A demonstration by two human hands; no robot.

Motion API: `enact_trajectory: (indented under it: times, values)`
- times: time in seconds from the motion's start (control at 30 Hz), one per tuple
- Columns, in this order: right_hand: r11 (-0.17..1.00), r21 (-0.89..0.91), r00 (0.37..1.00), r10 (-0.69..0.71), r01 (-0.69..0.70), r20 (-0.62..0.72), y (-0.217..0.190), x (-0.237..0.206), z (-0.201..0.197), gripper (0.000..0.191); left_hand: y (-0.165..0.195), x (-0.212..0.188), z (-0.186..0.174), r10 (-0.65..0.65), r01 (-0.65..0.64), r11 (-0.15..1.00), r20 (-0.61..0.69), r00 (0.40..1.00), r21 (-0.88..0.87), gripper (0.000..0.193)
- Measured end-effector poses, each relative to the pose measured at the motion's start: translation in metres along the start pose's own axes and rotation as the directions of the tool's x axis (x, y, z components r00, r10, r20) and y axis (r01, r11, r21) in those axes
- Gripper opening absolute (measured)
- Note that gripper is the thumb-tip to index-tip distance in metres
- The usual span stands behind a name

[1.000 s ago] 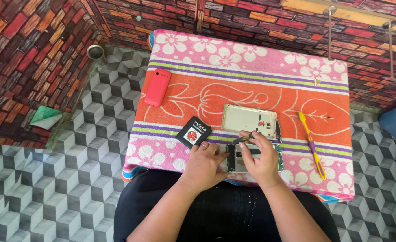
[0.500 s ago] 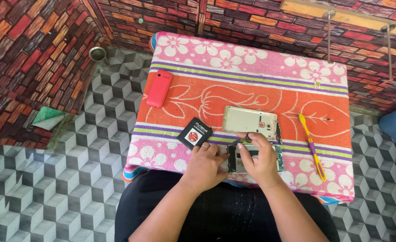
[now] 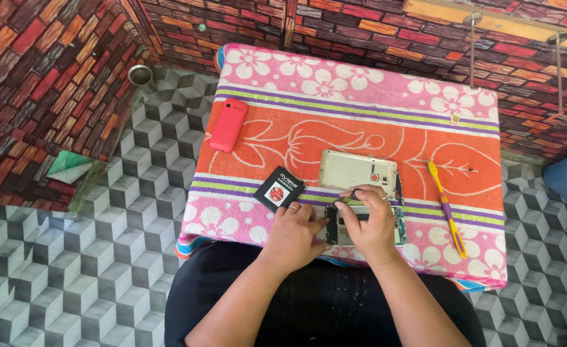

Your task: The person repairs a disassembled smartphone on a towel-covered table. They use a screwdriver to unscrew and pry components from the phone's exposed motherboard and frame, repositioning the phone body and handling small internal parts throughout the episode.

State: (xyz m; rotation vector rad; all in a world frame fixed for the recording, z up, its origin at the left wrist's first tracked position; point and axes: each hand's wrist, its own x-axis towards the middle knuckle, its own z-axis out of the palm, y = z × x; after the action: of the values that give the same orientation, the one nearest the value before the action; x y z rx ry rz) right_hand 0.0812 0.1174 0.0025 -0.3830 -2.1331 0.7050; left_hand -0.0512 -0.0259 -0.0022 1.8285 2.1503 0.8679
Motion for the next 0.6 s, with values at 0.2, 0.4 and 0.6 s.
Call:
enact_trajectory:
  times: [0.2,0.4,0.6]
  values:
    - [0.986,0.164,1.000,0.026,-0.028,0.015,0.004,0.001,-0.004,0.051,0.001,0.001,-0.001,-0.012,0.012,1.000,0.010,1.000,-0.007,0.051]
    - [0.998,0.049,0.999,0.049,-0.049,-0.001,0.004,-0.003,0.001,0.053,0.001,0.002,0.002,-0.012,0.012,1.000,0.007,1.000,0.004,0.052]
    - [0.991,0.100,0.993,0.086,-0.093,0.078,0.001,0.001,-0.010,0.049,0.000,0.003,0.005,-0.030,0.030,1.000,0.031,0.999,-0.001,0.051]
